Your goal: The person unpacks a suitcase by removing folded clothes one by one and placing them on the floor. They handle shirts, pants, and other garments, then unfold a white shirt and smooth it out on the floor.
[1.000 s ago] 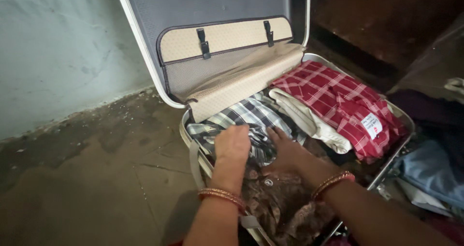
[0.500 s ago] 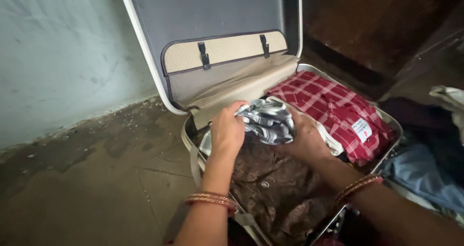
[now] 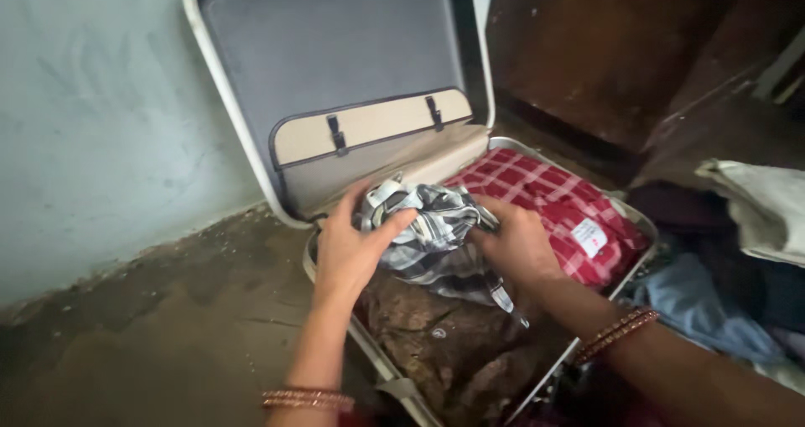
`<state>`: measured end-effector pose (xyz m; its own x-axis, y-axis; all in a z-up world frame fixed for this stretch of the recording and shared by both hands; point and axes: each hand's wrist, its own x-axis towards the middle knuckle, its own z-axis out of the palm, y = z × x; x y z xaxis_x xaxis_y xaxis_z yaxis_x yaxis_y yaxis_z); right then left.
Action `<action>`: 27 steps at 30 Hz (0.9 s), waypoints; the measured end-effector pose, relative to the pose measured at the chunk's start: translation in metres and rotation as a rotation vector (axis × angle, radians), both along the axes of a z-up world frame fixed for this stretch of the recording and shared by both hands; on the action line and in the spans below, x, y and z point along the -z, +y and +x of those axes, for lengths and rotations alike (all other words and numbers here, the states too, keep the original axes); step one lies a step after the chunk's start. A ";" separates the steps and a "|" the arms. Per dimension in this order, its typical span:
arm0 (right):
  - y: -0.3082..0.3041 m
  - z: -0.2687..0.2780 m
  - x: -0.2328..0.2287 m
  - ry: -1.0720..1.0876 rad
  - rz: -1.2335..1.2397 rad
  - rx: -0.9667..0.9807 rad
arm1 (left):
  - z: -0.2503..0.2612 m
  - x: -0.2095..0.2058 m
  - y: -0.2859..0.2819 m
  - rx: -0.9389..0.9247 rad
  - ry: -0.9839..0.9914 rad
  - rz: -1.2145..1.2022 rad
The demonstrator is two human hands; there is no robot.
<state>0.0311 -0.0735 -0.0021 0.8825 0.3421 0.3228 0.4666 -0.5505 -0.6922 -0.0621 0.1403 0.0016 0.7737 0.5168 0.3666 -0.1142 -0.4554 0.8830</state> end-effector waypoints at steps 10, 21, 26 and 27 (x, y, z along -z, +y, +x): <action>-0.088 0.042 -0.054 0.236 0.616 0.116 | 0.007 -0.037 -0.075 -0.110 -0.040 0.109; -0.318 0.130 -0.090 0.000 1.103 0.512 | 0.069 -0.081 -0.217 0.283 0.046 0.021; -0.447 0.145 -0.044 0.055 1.040 0.804 | 0.078 -0.087 -0.258 0.371 0.149 0.100; -0.467 0.140 -0.026 0.093 0.876 0.892 | 0.078 -0.086 -0.263 0.385 0.187 0.106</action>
<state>0.1712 -0.5408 0.0244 0.7273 -0.6833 0.0640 0.0987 0.0118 -0.9950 0.0163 -0.1223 0.0877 0.9604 0.1453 0.2377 -0.1361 -0.4997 0.8554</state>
